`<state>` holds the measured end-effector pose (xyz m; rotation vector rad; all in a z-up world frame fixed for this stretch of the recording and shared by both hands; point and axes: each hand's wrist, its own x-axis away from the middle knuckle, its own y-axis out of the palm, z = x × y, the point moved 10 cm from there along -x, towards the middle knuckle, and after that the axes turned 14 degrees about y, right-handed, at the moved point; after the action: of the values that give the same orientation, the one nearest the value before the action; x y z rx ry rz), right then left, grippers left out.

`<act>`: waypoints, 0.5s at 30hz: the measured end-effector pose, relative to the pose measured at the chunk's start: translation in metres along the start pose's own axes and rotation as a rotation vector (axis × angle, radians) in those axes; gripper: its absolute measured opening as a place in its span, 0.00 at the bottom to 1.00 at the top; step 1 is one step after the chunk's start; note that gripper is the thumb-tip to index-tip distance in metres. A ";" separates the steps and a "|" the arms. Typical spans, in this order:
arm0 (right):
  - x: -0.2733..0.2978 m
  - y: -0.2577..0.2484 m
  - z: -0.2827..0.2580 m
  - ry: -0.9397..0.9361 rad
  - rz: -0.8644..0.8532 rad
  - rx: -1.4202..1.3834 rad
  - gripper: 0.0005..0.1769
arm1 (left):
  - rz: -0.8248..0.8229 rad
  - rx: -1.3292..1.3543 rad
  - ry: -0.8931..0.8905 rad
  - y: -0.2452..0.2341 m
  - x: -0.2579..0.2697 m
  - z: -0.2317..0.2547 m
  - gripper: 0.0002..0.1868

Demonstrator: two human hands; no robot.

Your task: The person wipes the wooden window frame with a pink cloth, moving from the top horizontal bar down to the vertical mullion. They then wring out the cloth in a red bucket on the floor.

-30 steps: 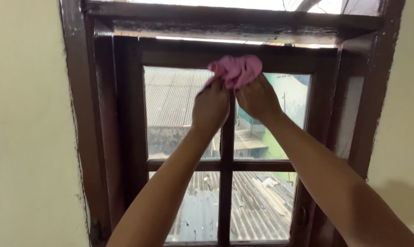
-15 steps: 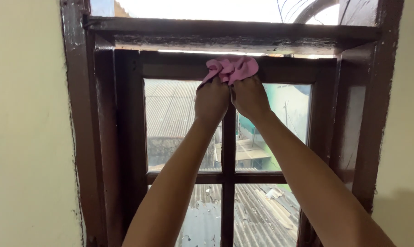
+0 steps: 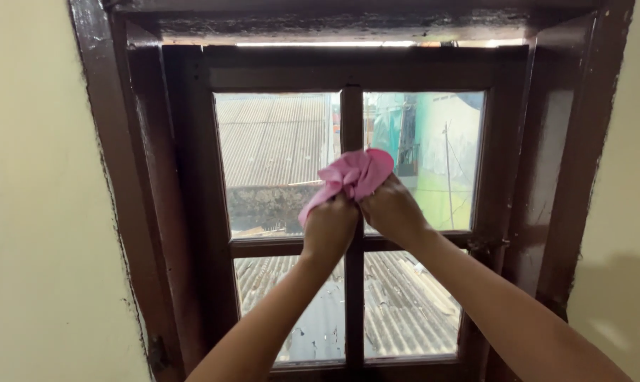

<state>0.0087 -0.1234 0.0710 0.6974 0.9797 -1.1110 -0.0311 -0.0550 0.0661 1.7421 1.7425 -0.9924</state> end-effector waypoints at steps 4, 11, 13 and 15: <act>0.075 0.017 -0.021 0.026 -0.046 -0.023 0.08 | -0.097 -0.133 0.035 0.045 0.058 0.059 0.07; 0.087 -0.065 -0.072 0.063 -0.120 -0.071 0.11 | -0.171 0.057 0.133 0.027 0.102 0.107 0.08; 0.095 -0.063 -0.069 0.190 -0.373 -0.330 0.11 | -0.302 0.122 0.104 0.040 0.116 0.115 0.14; 0.088 -0.075 -0.074 0.186 -0.352 -0.359 0.17 | -0.308 0.171 0.087 0.042 0.120 0.117 0.13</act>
<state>-0.0729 -0.1187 -0.0396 0.3453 1.4586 -1.1434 -0.0164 -0.0712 -0.1056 1.6700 2.0804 -1.2421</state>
